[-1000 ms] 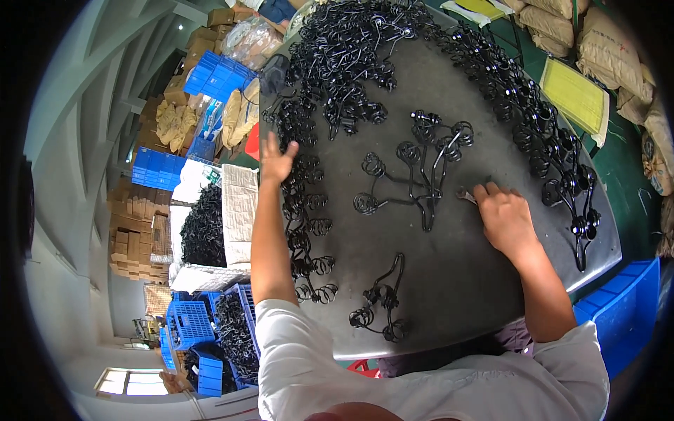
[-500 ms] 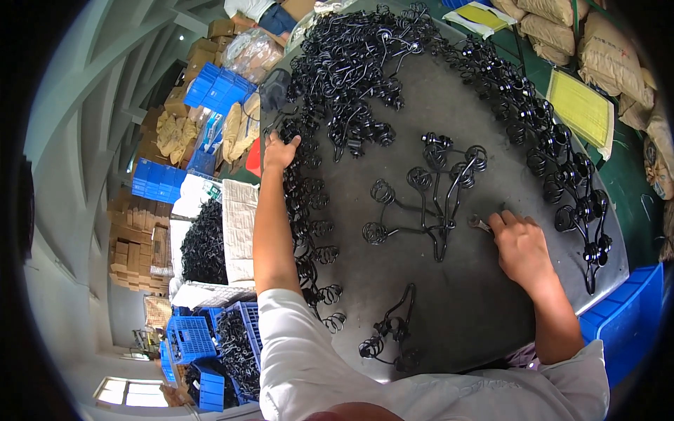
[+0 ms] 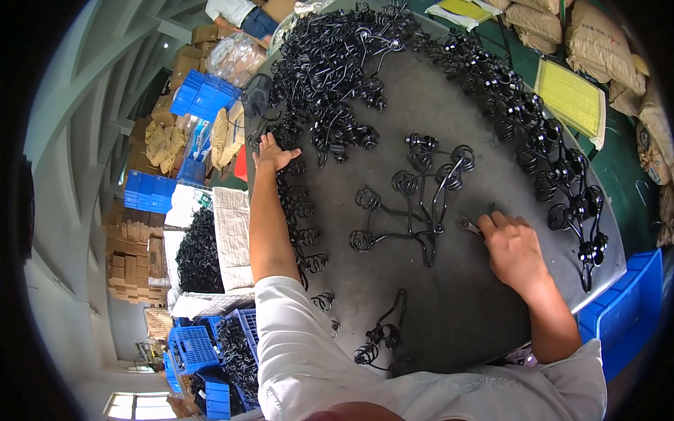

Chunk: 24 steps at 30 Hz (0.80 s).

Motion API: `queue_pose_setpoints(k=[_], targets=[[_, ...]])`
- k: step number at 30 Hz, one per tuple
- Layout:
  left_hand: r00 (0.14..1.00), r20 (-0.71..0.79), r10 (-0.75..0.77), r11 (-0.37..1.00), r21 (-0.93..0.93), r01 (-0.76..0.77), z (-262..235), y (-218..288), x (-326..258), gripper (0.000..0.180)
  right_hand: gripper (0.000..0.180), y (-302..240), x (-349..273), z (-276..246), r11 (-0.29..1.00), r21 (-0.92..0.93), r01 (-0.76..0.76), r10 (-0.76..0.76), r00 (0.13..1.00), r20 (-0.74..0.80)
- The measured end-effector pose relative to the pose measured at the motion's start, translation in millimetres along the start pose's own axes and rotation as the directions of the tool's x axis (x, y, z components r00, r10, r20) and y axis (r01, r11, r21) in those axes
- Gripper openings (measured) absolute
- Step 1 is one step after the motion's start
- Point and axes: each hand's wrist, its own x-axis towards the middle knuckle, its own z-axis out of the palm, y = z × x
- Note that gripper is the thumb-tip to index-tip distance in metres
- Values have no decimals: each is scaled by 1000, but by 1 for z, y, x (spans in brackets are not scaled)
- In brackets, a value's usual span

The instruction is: Assembling metal wire components by attaching clips and tightening them with a wrench.

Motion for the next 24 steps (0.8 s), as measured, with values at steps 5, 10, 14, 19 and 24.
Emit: queue_pose_setpoints(k=[5,10,14,19,24], targets=[[944,-328,-19,990,-140,-28,-10,-22,-48,113,27,-3,1,1,1000,-4,31,-31,999,25],[865,-447,227,530,-689,-495,-51,-20,-248,51,27,4,-7,1,998,-53,15,-14,1000,23],[904,-401,148,520,-746,-417,1,-30,-445,45,25,8,-6,2,995,-69,76,-75,997,10],[932,-362,31,643,-706,-296,100,5,-554,70,29,-5,-5,8,992,-92,81,-78,996,35],[931,-354,-86,658,-722,-214,118,24,-554,71,29,-1,-2,5,997,-82,11,-1,992,128]])
